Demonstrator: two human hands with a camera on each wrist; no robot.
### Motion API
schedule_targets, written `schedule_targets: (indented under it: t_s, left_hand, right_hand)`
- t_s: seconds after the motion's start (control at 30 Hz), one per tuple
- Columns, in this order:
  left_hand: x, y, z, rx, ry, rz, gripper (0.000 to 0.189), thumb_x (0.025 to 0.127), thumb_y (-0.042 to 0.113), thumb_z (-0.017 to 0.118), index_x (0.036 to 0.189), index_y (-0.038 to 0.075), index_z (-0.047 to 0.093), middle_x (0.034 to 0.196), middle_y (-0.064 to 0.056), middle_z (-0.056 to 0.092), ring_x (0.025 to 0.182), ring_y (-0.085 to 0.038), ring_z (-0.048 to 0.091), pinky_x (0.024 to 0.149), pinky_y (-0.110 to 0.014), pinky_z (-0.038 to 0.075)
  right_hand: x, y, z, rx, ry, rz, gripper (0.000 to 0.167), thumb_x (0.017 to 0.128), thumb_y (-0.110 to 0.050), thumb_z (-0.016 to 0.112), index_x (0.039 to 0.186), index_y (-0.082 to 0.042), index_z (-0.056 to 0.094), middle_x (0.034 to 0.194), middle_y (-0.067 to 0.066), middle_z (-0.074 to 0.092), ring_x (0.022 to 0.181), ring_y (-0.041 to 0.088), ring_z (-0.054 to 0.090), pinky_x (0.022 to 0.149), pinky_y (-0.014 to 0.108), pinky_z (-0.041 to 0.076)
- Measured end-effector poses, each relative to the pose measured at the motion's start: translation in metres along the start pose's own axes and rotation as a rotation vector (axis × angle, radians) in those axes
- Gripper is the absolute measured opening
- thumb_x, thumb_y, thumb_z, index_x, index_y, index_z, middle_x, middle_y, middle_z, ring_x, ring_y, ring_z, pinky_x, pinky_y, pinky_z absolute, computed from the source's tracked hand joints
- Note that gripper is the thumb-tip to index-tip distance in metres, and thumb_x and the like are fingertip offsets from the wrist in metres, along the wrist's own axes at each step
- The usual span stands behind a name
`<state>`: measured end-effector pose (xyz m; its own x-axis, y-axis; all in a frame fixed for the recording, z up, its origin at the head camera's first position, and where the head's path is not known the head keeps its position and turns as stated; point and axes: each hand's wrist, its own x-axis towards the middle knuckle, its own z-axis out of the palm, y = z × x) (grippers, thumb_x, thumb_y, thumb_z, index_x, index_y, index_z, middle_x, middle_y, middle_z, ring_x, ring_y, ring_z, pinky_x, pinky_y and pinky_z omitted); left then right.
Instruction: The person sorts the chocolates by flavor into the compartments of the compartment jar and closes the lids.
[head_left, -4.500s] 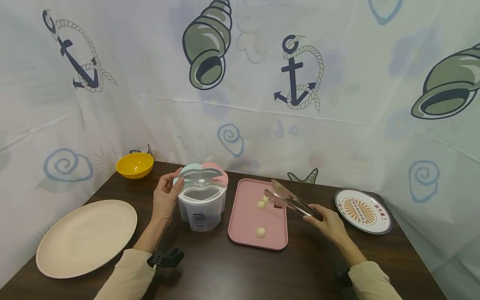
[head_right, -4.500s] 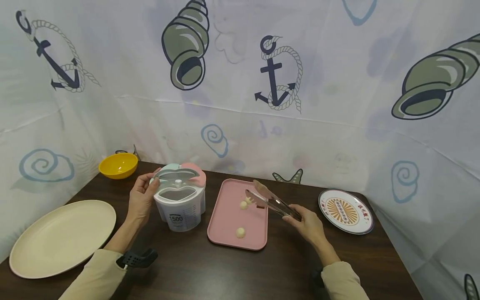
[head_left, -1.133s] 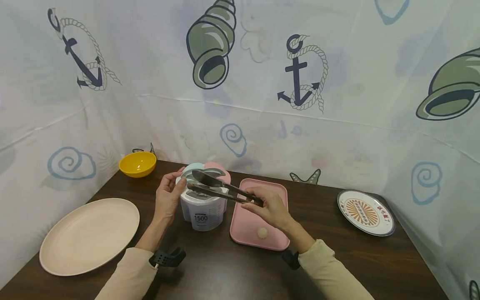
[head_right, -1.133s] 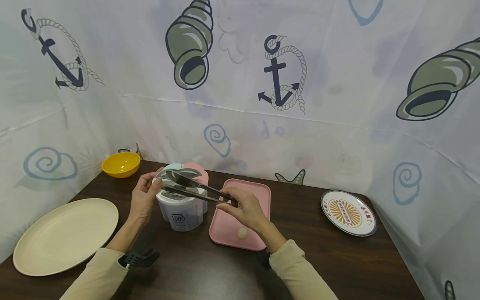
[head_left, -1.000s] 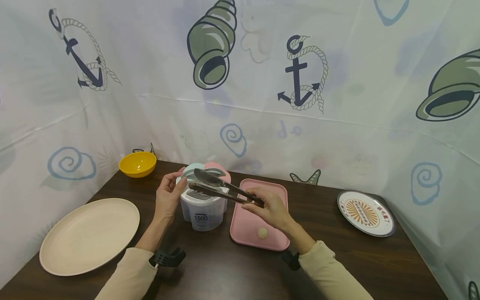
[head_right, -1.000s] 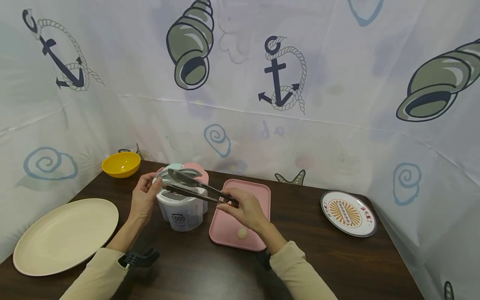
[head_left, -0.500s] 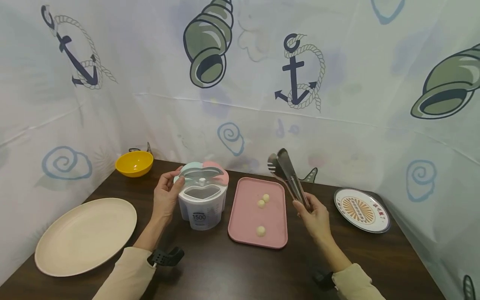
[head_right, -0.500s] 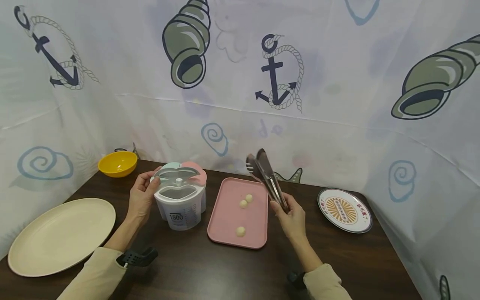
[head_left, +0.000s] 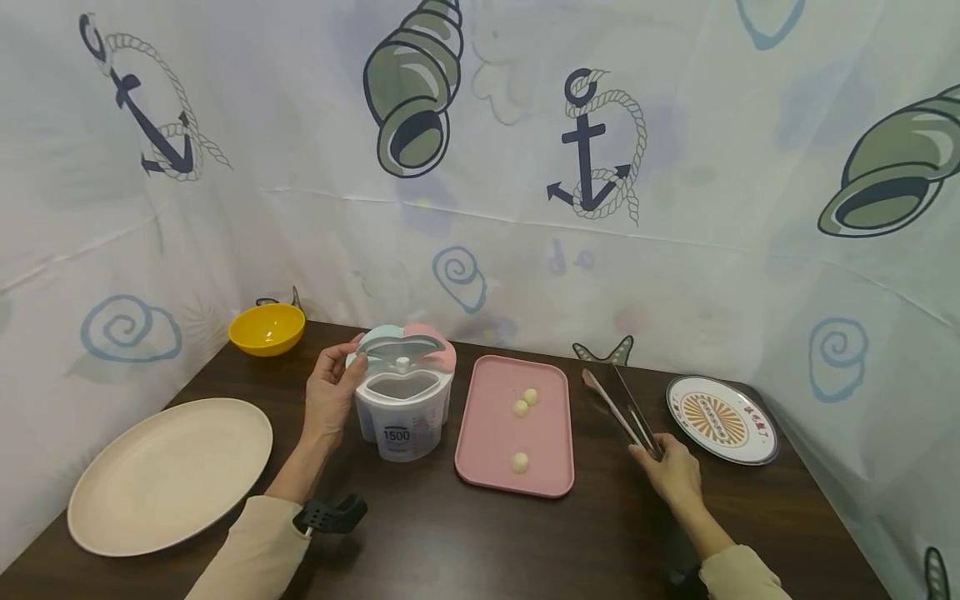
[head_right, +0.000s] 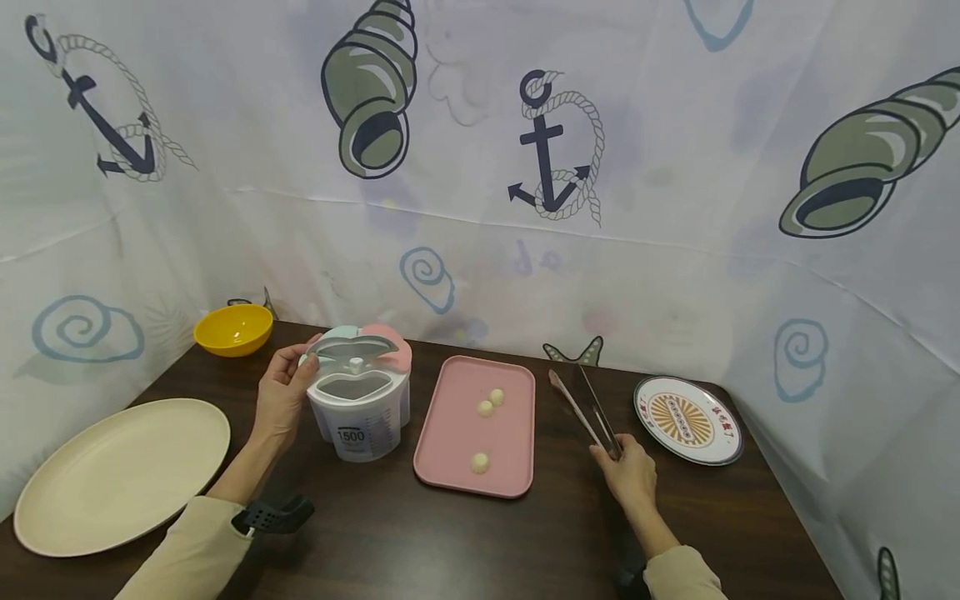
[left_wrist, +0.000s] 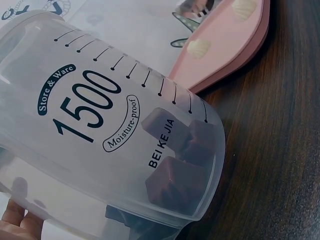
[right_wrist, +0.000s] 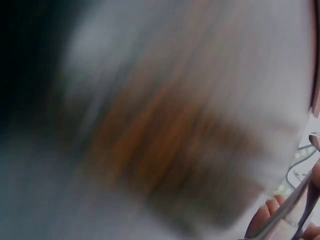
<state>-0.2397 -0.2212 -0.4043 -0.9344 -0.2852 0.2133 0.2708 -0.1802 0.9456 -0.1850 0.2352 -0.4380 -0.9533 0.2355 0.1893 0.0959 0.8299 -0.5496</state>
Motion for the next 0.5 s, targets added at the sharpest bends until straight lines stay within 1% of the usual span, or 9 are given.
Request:
schedule_targets:
  t_s: [0.17, 0.3, 0.37, 0.5]
  left_hand:
    - [0.000, -0.001, 0.000, 0.011, 0.004, -0.005, 0.019, 0.091, 0.019, 0.063, 0.107, 0.016, 0.054, 0.135, -0.004, 0.055, 0.117, -0.002, 0.053, 0.092, -0.011, 0.044]
    - [0.000, 0.000, 0.000, 0.005, 0.002, -0.009, 0.020, 0.090, 0.019, 0.063, 0.108, 0.016, 0.054, 0.136, -0.005, 0.054, 0.118, -0.003, 0.052, 0.092, -0.012, 0.043]
    - [0.000, 0.000, 0.001, 0.001, 0.002, -0.014, 0.020, 0.090, 0.019, 0.064, 0.107, 0.016, 0.054, 0.136, -0.005, 0.055, 0.118, -0.003, 0.052, 0.093, -0.012, 0.043]
    - [0.000, 0.000, 0.001, -0.004, -0.003, -0.013, 0.020, 0.090, 0.019, 0.063, 0.107, 0.016, 0.054, 0.136, -0.006, 0.054, 0.119, -0.004, 0.052, 0.093, -0.012, 0.043]
  right_hand:
    - [0.000, 0.002, -0.004, -0.023, -0.048, 0.004, 0.045, 0.083, -0.027, 0.069, 0.104, 0.010, 0.056, 0.086, 0.021, 0.065, 0.079, 0.037, 0.061, 0.067, 0.048, 0.047]
    - [0.001, 0.002, -0.008, -0.043, -0.094, 0.018, 0.050, 0.084, -0.026, 0.067, 0.108, 0.015, 0.052, 0.088, 0.026, 0.062, 0.077, 0.036, 0.059, 0.067, 0.049, 0.047]
    - [0.002, 0.001, -0.010, -0.062, -0.112, 0.012, 0.053, 0.085, -0.024, 0.065, 0.111, 0.019, 0.049, 0.089, 0.030, 0.061, 0.077, 0.038, 0.059, 0.067, 0.050, 0.047]
    - [0.000, -0.001, -0.013, -0.118, -0.143, -0.003, 0.057, 0.085, -0.024, 0.064, 0.114, 0.023, 0.047, 0.097, 0.037, 0.055, 0.090, 0.047, 0.053, 0.075, 0.054, 0.044]
